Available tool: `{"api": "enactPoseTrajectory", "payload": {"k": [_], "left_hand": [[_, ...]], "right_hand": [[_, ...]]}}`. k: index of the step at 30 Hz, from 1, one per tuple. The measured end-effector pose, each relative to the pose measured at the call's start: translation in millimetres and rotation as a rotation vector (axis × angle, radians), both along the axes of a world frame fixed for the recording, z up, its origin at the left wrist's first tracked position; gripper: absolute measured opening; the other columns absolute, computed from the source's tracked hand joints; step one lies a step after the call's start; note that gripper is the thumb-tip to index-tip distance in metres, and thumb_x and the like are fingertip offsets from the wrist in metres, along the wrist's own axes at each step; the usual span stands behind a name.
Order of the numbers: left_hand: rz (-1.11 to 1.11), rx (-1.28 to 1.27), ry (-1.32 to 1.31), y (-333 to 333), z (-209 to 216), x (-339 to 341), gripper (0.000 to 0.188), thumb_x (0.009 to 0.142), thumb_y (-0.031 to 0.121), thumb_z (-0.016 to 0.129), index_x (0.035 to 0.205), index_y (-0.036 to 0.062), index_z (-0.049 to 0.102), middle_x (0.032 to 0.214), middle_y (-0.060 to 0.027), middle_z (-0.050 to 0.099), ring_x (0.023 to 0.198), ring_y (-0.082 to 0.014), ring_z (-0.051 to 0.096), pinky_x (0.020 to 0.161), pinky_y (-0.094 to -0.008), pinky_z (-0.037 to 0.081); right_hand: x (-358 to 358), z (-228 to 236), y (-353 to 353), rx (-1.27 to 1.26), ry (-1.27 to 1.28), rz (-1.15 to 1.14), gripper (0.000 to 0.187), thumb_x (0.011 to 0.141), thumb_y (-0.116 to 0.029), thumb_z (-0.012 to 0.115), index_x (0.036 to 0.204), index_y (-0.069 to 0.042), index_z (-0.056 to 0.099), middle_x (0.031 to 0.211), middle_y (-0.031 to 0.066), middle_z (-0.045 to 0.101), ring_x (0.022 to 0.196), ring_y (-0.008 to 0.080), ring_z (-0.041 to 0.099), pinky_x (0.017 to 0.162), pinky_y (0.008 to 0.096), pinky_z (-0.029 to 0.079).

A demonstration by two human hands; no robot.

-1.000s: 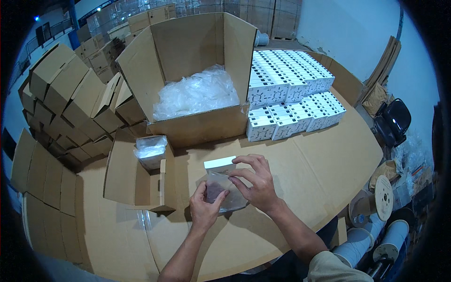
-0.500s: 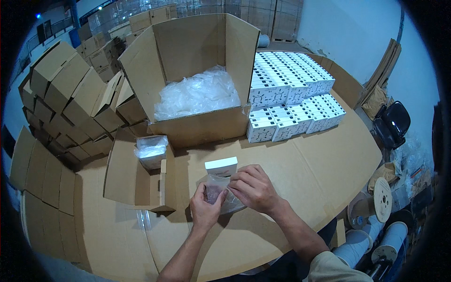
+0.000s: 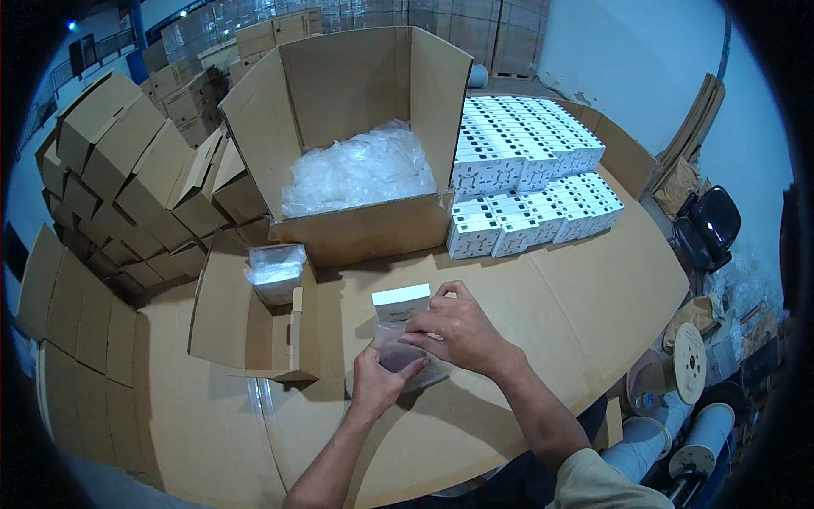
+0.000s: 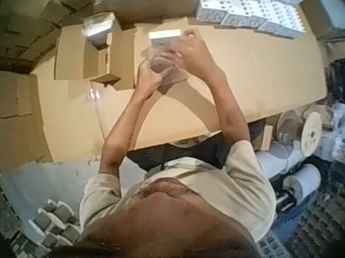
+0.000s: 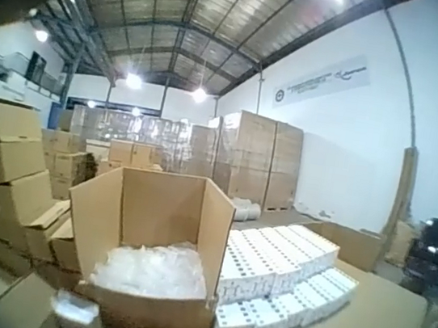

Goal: Packaging small product boxes into plastic bags and larger cardboard boxes.

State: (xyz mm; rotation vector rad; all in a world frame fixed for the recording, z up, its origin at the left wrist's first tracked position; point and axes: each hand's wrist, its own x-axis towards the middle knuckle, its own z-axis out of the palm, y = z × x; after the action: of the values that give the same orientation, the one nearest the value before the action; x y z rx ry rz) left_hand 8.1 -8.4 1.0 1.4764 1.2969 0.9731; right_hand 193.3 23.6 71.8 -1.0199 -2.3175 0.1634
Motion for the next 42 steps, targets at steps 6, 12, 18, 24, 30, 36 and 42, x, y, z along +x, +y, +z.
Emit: {"api": "enactPoseTrajectory", "payload": {"k": [6,12,18,24,30,36,42], "left_hand": [[-0.052,-0.035,-0.086,3.3,-17.8,-0.3,0.048,0.076,0.022,0.09,0.113,0.0007,0.068,0.102,-0.0124,0.075,0.096,-0.0208,0.072,0.086,-0.0361,0.057],[-0.055,-0.063,-0.228,1.9,-15.0,-1.1,0.04,0.078,0.017,0.089,0.11,0.0022,0.07,0.102,-0.0094,0.075,0.094,-0.0168,0.071,0.086,-0.0343,0.056],[0.037,-0.009,-0.168,3.2,-6.2,-0.5,0.043,0.076,0.016,0.09,0.109,0.0005,0.069,0.101,-0.0098,0.075,0.093,-0.0171,0.071,0.085,-0.0338,0.056],[0.091,-0.035,-0.154,8.9,-0.5,-9.5,0.046,0.075,0.017,0.091,0.11,-0.0008,0.068,0.101,-0.0115,0.074,0.093,-0.0191,0.07,0.085,-0.0347,0.056],[0.095,-0.047,-0.173,11.2,-6.7,-11.2,0.049,0.075,0.009,0.09,0.114,-0.0011,0.062,0.101,-0.0098,0.072,0.093,-0.0172,0.068,0.085,-0.0329,0.055],[0.083,-0.067,-0.152,9.2,1.4,-10.2,0.05,0.075,0.01,0.09,0.115,-0.0011,0.062,0.101,-0.01,0.072,0.094,-0.0171,0.068,0.084,-0.0328,0.056],[0.071,-0.055,-0.191,9.4,0.9,-10.5,0.051,0.075,0.01,0.09,0.116,-0.0008,0.063,0.102,-0.0099,0.072,0.095,-0.0174,0.069,0.086,-0.0326,0.056]], "right_hand": [[-2.0,-6.2,2.3,-0.008,0.11,0.062,0.016,0.087,-0.026,0.078,0.086,-0.011,0.072,0.076,0.0049,0.069,0.074,0.0204,0.065,0.091,0.0406,0.045],[5.0,-17.9,4.0,-0.089,0.382,0.031,0.009,0.089,-0.015,0.074,0.087,-0.007,0.071,0.076,0.0066,0.067,0.075,0.0211,0.064,0.088,0.0351,0.047],[12.7,-43.0,16.6,-0.271,1.035,-0.018,0.02,0.102,-0.01,0.052,0.118,-0.001,0.062,0.11,0.0086,0.068,0.103,0.0151,0.061,0.094,0.0318,0.047],[23.5,-64.9,31.0,-0.39,0.763,-0.126,0.036,0.092,0.0,0.061,0.127,-0.008,0.062,0.124,0.0061,0.066,0.11,0.0163,0.061,0.091,0.0316,0.049],[13.4,-78.1,33.9,-0.518,0.828,-0.036,0.042,0.089,0.005,0.067,0.128,-0.007,0.062,0.122,0.0058,0.066,0.096,0.0137,0.065,0.079,0.0271,0.055],[12.3,-81.8,36.8,-0.415,0.886,-0.081,0.035,0.09,0.003,0.07,0.124,-0.003,0.063,0.115,0.0073,0.066,0.096,0.0122,0.065,0.079,0.0269,0.057],[17.0,-73.8,33.2,-0.375,1.177,-0.098,0.029,0.092,0.006,0.068,0.117,0.002,0.054,0.109,0.0108,0.061,0.099,0.0187,0.067,0.081,0.0304,0.061]]}}
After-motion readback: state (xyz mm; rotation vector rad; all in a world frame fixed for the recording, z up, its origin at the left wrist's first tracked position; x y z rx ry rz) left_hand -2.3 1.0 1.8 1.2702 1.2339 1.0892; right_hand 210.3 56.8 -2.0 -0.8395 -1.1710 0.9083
